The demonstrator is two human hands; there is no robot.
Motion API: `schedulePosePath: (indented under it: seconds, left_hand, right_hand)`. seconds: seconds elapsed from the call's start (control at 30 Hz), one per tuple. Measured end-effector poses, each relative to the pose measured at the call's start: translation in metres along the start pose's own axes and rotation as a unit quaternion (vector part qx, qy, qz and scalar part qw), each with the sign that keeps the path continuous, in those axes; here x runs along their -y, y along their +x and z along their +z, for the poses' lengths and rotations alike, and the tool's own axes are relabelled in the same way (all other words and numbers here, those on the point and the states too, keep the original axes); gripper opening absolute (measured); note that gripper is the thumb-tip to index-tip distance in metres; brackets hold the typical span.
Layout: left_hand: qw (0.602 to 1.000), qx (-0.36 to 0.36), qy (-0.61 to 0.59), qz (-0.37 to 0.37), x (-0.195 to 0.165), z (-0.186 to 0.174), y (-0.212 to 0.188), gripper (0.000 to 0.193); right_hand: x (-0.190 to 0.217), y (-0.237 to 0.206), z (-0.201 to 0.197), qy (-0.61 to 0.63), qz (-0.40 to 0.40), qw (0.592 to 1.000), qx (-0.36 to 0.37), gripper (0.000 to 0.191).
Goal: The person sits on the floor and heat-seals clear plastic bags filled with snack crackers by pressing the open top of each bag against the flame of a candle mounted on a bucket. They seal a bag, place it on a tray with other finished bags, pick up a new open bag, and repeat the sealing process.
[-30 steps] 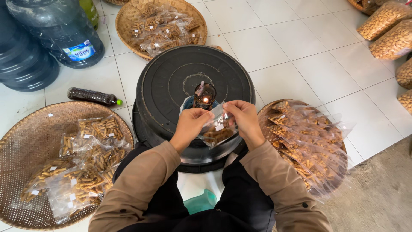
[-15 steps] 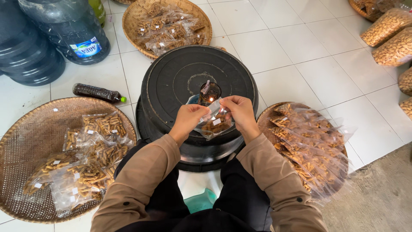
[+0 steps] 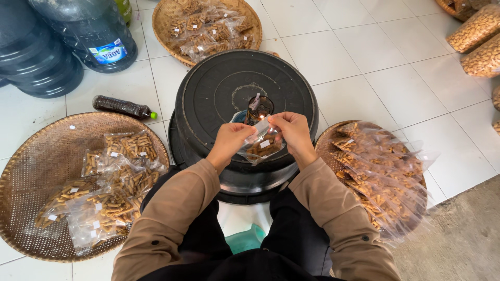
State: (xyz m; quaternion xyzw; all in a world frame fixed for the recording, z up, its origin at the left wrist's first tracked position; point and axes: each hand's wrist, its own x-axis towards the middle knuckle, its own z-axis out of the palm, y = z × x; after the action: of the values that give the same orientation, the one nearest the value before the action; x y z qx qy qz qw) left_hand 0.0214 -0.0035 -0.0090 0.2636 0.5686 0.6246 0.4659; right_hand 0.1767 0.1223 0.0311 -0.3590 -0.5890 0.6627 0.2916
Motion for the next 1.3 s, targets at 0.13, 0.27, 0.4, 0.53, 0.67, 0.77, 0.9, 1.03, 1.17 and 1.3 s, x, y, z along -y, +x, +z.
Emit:
schedulePosePath:
  seconds: [0.13,0.27,0.4,0.53,0.67,0.77,0.9,1.03,1.17,1.3]
  left_hand:
    - [1.000,0.000,-0.003,-0.001,0.001,0.001,0.001,0.024]
    - [1.000,0.005,-0.007,0.002,-0.001,0.001,0.001,0.023]
    - [1.000,0.004,-0.022,0.003,-0.002,0.003,0.001,0.022]
    - [1.000,-0.002,-0.014,0.001,-0.003,0.004,0.002,0.023]
    - [1.000,-0.002,-0.017,0.004,-0.003,0.006,0.003,0.023]
    - [1.000,-0.005,0.002,0.006,-0.003,0.007,0.003,0.024]
    - [1.000,-0.007,0.003,0.002,-0.004,0.008,0.003,0.023]
    - [1.000,-0.008,0.008,0.009,-0.003,0.009,0.004,0.023]
    - [1.000,-0.002,-0.011,0.014,0.000,0.008,0.006,0.022]
    - [1.000,-0.007,0.002,0.023,0.001,0.008,0.007,0.022]
  right_hand:
    - [-0.001,0.002,-0.001,-0.009,-0.002,1.000,0.001,0.016]
    - [-0.001,0.003,-0.001,-0.011,-0.005,1.000,-0.004,0.016]
    - [-0.001,0.004,-0.003,-0.003,-0.006,1.000,-0.004,0.016]
    - [-0.001,0.005,-0.003,-0.003,-0.007,1.000,-0.009,0.016]
    - [-0.002,0.007,-0.004,0.001,-0.007,1.000,-0.009,0.016]
    - [-0.001,0.007,-0.006,0.000,-0.007,1.000,-0.011,0.016]
    - [-0.001,0.008,-0.007,-0.001,-0.012,1.000,-0.011,0.015]
    - [-0.002,0.010,-0.009,0.001,-0.016,1.000,-0.016,0.015]
    - [-0.002,0.011,-0.011,0.010,-0.023,1.000,-0.016,0.015]
    - [-0.001,0.011,-0.011,0.011,-0.023,0.999,-0.019,0.016]
